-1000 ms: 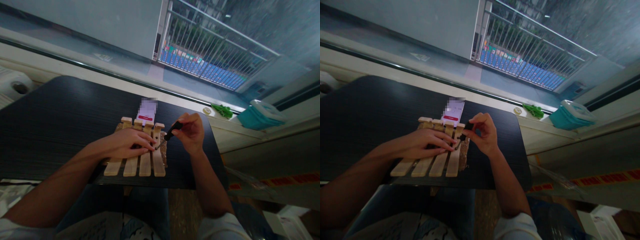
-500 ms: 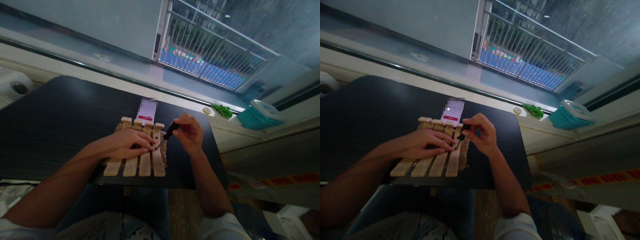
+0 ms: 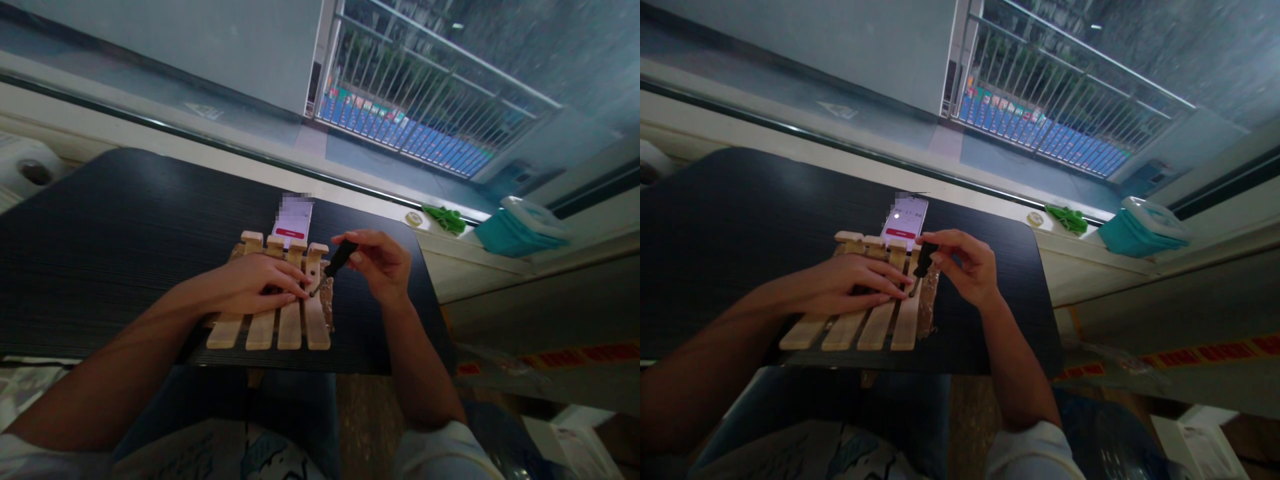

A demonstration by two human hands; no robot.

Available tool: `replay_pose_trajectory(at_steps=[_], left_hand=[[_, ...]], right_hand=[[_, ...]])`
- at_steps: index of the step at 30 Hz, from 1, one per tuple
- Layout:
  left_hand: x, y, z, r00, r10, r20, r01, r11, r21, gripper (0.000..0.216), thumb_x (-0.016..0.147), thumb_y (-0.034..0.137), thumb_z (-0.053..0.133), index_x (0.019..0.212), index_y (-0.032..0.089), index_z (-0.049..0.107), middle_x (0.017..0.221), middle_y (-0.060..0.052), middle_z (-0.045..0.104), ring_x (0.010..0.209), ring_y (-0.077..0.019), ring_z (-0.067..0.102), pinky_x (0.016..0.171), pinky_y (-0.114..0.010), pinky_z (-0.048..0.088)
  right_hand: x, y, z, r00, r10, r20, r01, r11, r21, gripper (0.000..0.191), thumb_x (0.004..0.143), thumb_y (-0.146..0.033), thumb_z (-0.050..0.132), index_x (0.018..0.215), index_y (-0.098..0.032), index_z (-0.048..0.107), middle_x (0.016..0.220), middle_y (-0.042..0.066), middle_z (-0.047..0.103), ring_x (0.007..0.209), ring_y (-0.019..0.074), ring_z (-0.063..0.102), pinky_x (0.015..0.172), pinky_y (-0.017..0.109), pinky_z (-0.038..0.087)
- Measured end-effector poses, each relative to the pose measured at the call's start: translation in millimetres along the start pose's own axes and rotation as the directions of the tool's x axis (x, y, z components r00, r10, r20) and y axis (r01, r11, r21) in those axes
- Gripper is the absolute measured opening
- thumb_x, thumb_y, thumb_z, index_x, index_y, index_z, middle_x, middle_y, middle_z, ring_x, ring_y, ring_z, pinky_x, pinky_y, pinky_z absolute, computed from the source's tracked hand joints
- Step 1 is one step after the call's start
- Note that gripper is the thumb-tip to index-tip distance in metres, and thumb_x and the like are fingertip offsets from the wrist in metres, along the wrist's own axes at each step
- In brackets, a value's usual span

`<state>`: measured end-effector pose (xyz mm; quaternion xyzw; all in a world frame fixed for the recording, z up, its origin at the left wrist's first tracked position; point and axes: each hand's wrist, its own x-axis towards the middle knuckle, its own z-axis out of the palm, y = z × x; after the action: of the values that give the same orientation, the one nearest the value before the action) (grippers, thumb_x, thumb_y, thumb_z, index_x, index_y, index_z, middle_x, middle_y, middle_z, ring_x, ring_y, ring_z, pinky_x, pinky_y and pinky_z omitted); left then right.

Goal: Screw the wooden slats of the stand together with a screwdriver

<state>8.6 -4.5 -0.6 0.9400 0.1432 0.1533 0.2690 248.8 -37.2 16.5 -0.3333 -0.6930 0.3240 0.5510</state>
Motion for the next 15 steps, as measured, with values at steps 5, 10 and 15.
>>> replay_pose_trajectory(at_steps=[5, 10, 15], left_hand=[[-0.1, 0.0, 0.0, 1.0, -0.011, -0.006, 0.011, 1.0, -0.002, 0.029, 0.091, 0.021, 0.055, 0.112, 0.026, 0.074, 0.126, -0.003, 0.068, 0.109, -0.0196, 0.067, 0.096, -0.029, 0.05], [-0.6, 0.4, 0.0, 1.0, -0.019, -0.001, 0.019, 1.0, 0.0, 0.029, 0.091, 0.02, 0.055, 0.111, 0.026, 0.075, 0.126, -0.003, 0.068, 0.11, -0.0201, 0.067, 0.095, -0.029, 0.05], [-0.3, -0.6, 0.8, 1.0, -0.001, -0.023, 0.001, 1.0, -0.026, 0.028, 0.09, 0.02, 0.056, 0.11, 0.026, 0.075, 0.125, -0.003, 0.069, 0.109, -0.0195, 0.067, 0.094, -0.027, 0.05]], right_hand=[[2.0, 1.9, -0.2, 1.0, -0.009, -0.021, 0.009, 1.0, -0.007, 0.02, 0.077, -0.036, 0.073, 0.096, -0.029, 0.069, 0.087, -0.001, 0.072, 0.066, 0.011, 0.062, 0.051, 0.027, 0.052], [4.1, 0.2, 1.6, 0.998, -0.06, -0.034, 0.062, 0.997, 0.045, 0.019, 0.077, -0.032, 0.074, 0.094, -0.029, 0.067, 0.084, -0.002, 0.067, 0.059, 0.0081, 0.057, 0.047, 0.024, 0.048], [5.3, 0.0, 3.6, 0.998, -0.041, -0.051, 0.042, 0.999, 0.03, 0.023, 0.075, -0.037, 0.074, 0.091, -0.027, 0.061, 0.085, -0.001, 0.063, 0.055, 0.0072, 0.055, 0.041, 0.023, 0.047]])
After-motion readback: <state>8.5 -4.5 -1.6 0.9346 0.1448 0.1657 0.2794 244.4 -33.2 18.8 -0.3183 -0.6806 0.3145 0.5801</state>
